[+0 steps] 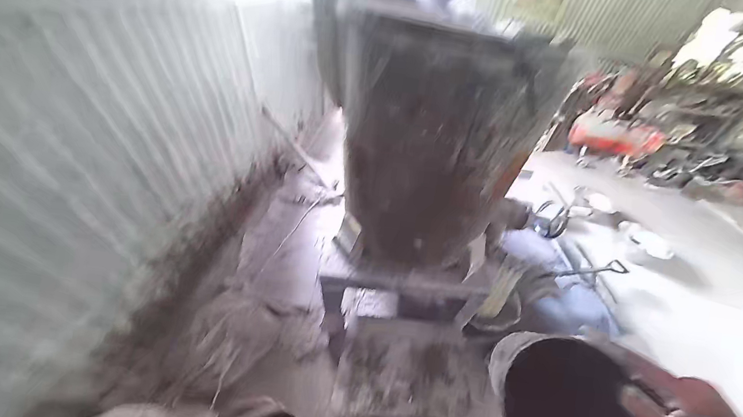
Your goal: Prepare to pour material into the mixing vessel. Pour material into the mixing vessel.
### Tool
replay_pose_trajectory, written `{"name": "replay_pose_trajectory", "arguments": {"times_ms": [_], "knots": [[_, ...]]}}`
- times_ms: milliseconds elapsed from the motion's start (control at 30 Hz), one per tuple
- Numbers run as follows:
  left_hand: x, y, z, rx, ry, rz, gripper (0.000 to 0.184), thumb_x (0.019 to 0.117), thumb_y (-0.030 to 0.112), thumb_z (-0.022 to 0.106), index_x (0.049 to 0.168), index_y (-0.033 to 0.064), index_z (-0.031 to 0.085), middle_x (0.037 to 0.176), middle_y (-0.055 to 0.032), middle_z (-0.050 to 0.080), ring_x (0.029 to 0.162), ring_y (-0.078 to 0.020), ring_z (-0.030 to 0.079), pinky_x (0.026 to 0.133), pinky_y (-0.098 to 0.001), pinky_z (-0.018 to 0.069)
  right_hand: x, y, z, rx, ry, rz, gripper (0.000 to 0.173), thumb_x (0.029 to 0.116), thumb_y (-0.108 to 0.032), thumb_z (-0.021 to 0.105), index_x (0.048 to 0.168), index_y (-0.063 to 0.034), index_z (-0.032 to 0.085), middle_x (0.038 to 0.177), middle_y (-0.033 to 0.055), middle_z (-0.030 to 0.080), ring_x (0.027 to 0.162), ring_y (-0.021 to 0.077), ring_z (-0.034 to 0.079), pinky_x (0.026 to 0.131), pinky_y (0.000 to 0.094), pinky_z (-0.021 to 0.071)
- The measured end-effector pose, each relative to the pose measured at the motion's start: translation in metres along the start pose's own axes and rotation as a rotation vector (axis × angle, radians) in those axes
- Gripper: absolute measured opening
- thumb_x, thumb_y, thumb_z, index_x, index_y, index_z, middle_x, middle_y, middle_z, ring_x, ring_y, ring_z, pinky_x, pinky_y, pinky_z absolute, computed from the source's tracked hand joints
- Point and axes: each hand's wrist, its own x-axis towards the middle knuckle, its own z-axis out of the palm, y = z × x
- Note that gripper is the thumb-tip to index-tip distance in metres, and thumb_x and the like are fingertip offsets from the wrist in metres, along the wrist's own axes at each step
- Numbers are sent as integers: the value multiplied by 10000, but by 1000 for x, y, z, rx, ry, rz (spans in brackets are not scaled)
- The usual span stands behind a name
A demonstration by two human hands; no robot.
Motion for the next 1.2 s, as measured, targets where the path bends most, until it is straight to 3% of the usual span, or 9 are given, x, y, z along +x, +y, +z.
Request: {"name": "replay_pose_trajectory", "arguments": {"times_ms": [67, 133, 233, 367, 467, 600, 733, 900, 1200], "knots": [[117, 24, -5, 92, 232, 260, 301, 915, 225, 662, 1025, -49, 721, 1018, -245, 732, 972, -373, 711, 912, -467, 548, 62, 19, -90, -75, 98, 56, 464, 864, -107, 498, 1264, 25, 695, 970, 199, 755, 783, 267, 717, 677, 457, 551], [222, 78, -33, 87, 279, 343, 453, 941, 294, 659, 1147, -109, 666, 1096, -303, 698, 1014, -385, 697, 914, -505, 545, 136, 33, -164, -130, 229, 40, 314, 902, -91, 508, 1112, 47, 695, 881, 159, 688, 764, 214, 638, 675, 440, 506], [365, 166, -58, -95, 248, 320, 524, 907, 269, 681, 1297, -75, 613, 1226, -250, 668, 1107, -281, 673, 954, -442, 544, 256, 40, -247, -128, 253, -22, 273, 982, 34, 517, 1202, 125, 651, 1037, 323, 676, 935, 420, 654, 845, 632, 482], [529, 235, -23, -321, -53, 420, 374, 891, 93, 753, 1242, -7, 672, 1185, -143, 706, 1075, -163, 685, 956, -355, 559, 410, 60, -277, -216, 238, -176, 260, 967, -56, 488, 1038, 135, 648, 857, 337, 619, 765, 467, 600, 686, 664, 421], [616, 245, 31, -338, -244, 480, 253, 864, 76, 782, 1100, 5, 730, 1041, -92, 753, 963, -126, 713, 932, -342, 573, 504, 54, -261, -248, 141, -80, 319, 1015, -68, 497, 1239, 96, 654, 1076, 389, 654, 1027, 576, 631, 866, 735, 441], [692, 266, 89, -226, -383, 316, 305, 881, 203, 809, 1105, 5, 747, 1084, -184, 741, 1069, -320, 694, 1008, -551, 501, 617, 55, -229, -275, 24, 65, 335, 1009, -67, 512, 1296, 28, 654, 1210, 339, 656, 1176, 530, 610, 965, 700, 444], [742, 287, 117, -211, -472, 177, 318, 872, 246, 826, 1084, 20, 755, 1059, -173, 746, 1037, -320, 700, 979, -541, 509, 697, 49, -214, -360, -76, 87, 314, 1016, -71, 497, 1264, 46, 649, 1189, 332, 658, 1164, 520, 615, 935, 690, 455], [783, 298, 134, -216, -484, 169, 361, 860, 266, 835, 1090, 4, 743, 1088, -211, 716, 1071, -364, 664, 987, -574, 484, 748, 41, -214, -461, -189, 72, 283, 1008, -72, 504, 1219, 37, 658, 1150, 305, 671, 1119, 498, 641, 866, 671, 487], [815, 295, 135, -162, -456, 76, 411, 865, 301, 828, 1135, 6, 731, 1131, -216, 707, 1114, -368, 654, 1008, -580, 473, 792, 47, -211, -424, -263, -6, 296, 1009, -63, 511, 1256, 23, 650, 1183, 303, 662, 1159, 495, 624, 904, 670, 474]]}}
